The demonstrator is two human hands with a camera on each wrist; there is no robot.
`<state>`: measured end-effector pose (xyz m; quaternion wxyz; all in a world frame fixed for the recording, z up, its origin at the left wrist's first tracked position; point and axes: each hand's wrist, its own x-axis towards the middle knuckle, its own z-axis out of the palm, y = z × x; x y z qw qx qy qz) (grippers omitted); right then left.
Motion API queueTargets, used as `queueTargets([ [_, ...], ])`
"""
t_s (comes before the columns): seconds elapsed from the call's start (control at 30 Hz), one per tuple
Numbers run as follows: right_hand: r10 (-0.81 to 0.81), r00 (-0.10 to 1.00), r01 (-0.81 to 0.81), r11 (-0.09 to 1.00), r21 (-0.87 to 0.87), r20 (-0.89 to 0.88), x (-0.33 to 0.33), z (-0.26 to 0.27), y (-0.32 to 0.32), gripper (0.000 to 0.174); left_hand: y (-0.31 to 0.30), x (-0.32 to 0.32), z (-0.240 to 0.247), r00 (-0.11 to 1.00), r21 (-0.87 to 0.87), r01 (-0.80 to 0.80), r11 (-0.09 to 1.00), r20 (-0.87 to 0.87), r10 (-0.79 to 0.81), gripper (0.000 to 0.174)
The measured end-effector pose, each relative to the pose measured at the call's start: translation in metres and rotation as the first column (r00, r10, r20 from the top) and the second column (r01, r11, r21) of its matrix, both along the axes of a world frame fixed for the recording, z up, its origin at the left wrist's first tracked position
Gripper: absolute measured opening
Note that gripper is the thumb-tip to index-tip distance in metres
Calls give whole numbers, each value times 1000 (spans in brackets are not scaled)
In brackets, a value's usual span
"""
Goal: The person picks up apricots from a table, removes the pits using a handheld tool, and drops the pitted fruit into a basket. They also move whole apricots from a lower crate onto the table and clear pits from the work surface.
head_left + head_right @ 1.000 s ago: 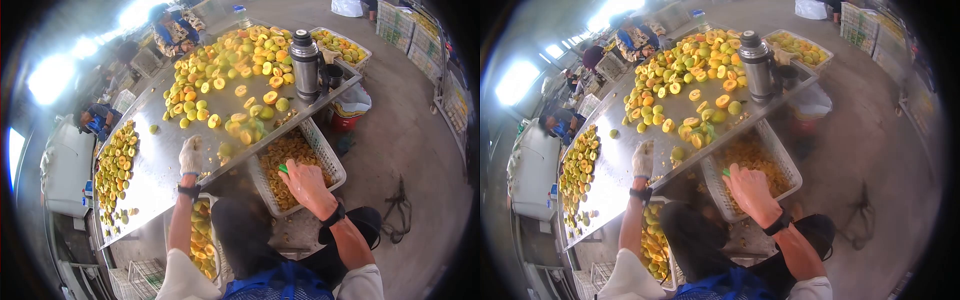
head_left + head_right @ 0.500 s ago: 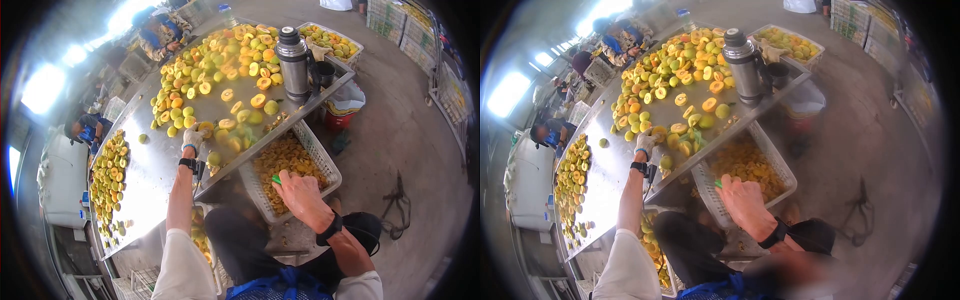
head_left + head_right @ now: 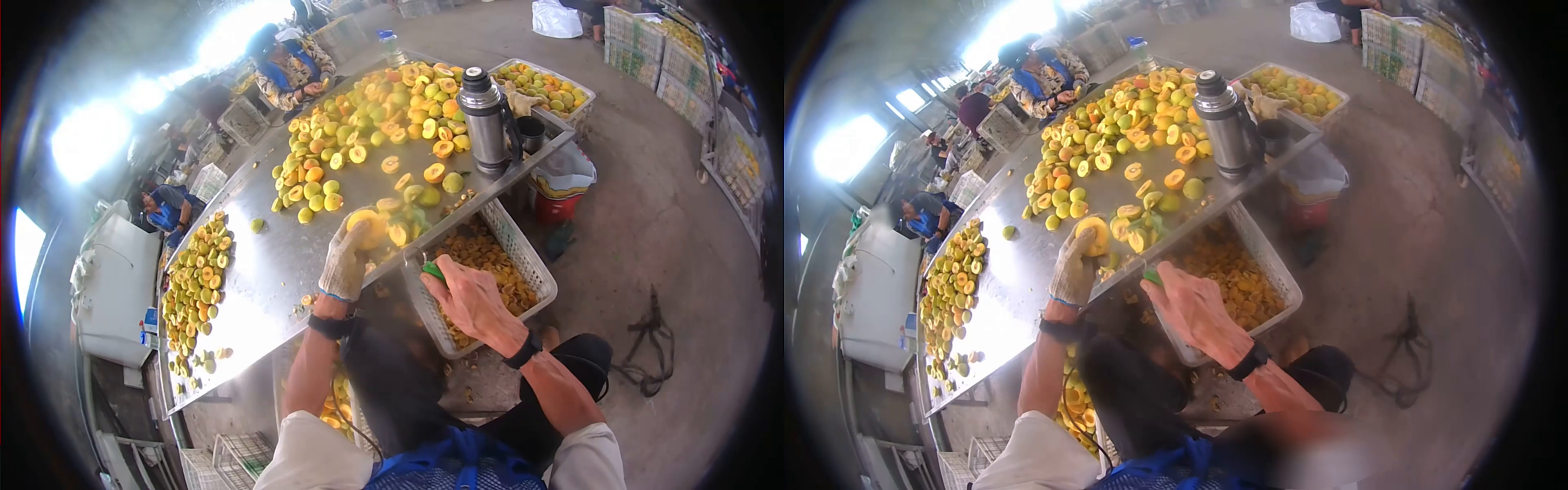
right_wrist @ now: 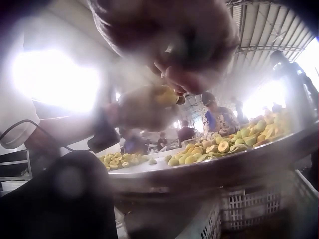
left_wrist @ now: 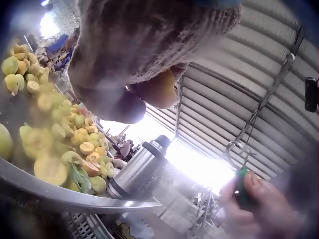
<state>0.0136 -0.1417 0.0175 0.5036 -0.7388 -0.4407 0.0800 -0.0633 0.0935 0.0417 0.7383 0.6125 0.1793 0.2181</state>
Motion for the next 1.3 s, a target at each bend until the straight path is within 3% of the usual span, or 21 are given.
queueTargets([
  [0.13, 7, 997, -4, 999, 42, -76, -1, -1, -2, 28, -41, 6, 1, 999, -124, -33, 992, 23, 36, 41],
  [0.33, -61, 994, 60, 998, -11, -91, 9, -10, -9, 27, -62, 25, -30, 994, -16, 89, 996, 67, -87, 35],
  [0.4, -77, 996, 76, 997, -28, -41, 13, -18, -9, 24, -72, 30, -27, 989, -85, 116, 990, 99, -108, 34],
  [0.47, -78, 995, 74, 995, -59, -63, 15, -21, -7, 25, -76, 33, -28, 990, -304, 118, 945, 108, -89, 35],
  [0.53, -77, 985, 61, 992, -106, -155, 14, -17, -6, 31, -81, 35, -39, 991, -180, 78, 981, 118, -57, 37],
  [0.6, -76, 983, 56, 991, -119, -170, 11, -20, -2, 31, -84, 38, -47, 987, -197, 62, 978, 159, -31, 45],
  [0.67, -72, 976, 50, 992, -113, -204, 9, -23, 2, 31, -87, 41, -47, 974, -344, 83, 935, 225, -3, 56],
  [0.77, -62, 954, 44, 997, -68, -293, 7, -24, 6, 31, -100, 46, -50, 977, -68, -101, 993, 179, 112, 70],
  [0.83, -53, 930, 53, 999, -8, -364, 4, -16, 8, 32, -105, 50, -52, 961, -172, -128, 977, 221, 165, 64],
  [0.9, -78, 942, 90, 996, 22, -327, 0, -25, 13, 31, -107, 53, -57, 948, -256, -129, 958, 251, 195, 63],
  [1.13, -124, 952, 158, 982, 103, -278, -3, -28, 10, 27, -125, 60, -56, 927, -208, -171, 963, 298, 229, 60],
  [1.3, -123, 960, 143, 988, 62, -250, 4, -33, 7, 30, -131, 66, -52, 911, -166, -155, 974, 357, 206, 57],
])
